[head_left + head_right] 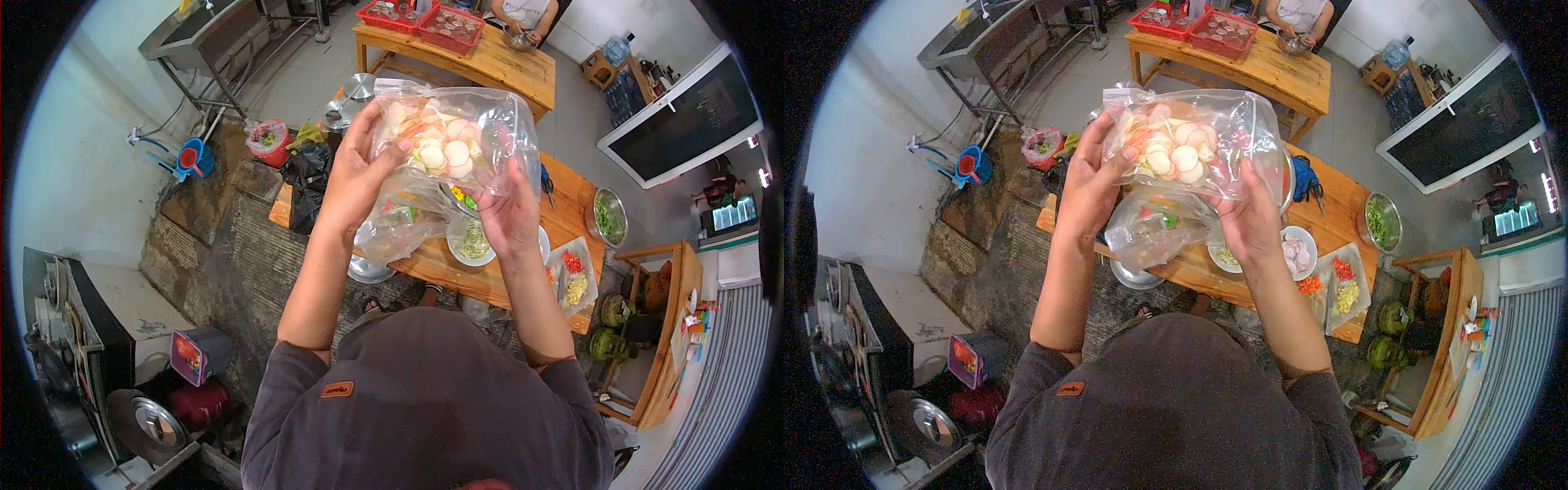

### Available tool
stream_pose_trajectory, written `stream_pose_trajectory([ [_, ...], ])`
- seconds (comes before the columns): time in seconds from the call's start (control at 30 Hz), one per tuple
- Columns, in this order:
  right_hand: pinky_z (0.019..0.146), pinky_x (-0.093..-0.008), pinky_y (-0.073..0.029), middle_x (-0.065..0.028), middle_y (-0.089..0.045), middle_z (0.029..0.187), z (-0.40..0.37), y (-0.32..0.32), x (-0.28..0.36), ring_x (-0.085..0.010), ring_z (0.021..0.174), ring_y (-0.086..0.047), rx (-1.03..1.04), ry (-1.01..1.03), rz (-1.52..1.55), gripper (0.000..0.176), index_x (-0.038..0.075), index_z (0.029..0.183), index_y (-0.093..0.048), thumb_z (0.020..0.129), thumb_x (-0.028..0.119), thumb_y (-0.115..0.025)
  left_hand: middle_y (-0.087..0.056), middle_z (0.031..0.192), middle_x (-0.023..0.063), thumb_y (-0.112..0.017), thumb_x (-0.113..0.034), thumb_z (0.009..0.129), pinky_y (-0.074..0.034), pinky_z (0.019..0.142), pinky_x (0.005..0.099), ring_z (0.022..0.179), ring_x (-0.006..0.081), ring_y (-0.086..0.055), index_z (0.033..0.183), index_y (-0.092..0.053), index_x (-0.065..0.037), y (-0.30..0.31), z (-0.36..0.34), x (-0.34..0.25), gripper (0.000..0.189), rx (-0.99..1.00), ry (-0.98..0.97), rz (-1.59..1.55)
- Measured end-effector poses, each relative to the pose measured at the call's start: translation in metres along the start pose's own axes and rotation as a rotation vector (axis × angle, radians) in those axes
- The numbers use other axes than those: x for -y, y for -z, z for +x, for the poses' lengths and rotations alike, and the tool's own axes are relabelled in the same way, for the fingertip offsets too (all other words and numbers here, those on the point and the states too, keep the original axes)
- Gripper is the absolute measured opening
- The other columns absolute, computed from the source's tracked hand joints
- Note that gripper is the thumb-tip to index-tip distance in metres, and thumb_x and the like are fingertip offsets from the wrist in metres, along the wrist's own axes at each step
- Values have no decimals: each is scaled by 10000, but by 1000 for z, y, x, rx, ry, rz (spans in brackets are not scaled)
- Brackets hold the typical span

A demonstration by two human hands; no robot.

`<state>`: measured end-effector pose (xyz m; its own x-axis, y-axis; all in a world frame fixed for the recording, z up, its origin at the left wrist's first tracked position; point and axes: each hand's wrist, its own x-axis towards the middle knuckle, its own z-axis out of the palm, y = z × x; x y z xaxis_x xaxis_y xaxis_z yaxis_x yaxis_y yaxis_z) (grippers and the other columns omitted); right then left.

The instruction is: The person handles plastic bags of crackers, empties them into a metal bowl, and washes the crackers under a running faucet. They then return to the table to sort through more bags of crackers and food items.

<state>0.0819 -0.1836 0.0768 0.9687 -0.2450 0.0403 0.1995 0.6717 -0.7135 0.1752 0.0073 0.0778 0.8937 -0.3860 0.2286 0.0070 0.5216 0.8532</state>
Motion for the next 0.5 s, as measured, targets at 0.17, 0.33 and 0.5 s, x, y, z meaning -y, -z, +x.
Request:
stream_pose_trajectory([
  [0.17, 1040, -488, -482, -127, -577, 1353, -8, 16, -3, -287, 1228, -585, -52, 8, 66, 439, 16, 1367, -485, 1023, 287, -492, -446, 1470, 175, -720, -64, 882, -349, 1129, 344, 1364, 230, -434, 1475, -328, 62, 20, -14, 0, 722, -33, -10, -13],
  [0.33, 975, -446, -529, -115, -604, 1313, -31, 36, -23, -240, 1188, -607, -123, -211, -113, 432, 27, 1357, -515, 1013, 288, -517, -429, 1491, 157, -723, -36, 864, -333, 1140, 347, 1394, 228, -393, 1486, -340, 37, 64, -50, 16, 734, -84, 53, 53],
  [0.5, 961, -421, -542, -125, -596, 1339, -65, 30, -66, -267, 1180, -622, -130, -249, -379, 523, 47, 1465, -411, 999, 240, -550, -436, 1492, 134, -710, -10, 856, -354, 1130, 345, 1381, 219, -414, 1478, -380, -4, 90, -103, 12, 704, -98, 105, -4],
])
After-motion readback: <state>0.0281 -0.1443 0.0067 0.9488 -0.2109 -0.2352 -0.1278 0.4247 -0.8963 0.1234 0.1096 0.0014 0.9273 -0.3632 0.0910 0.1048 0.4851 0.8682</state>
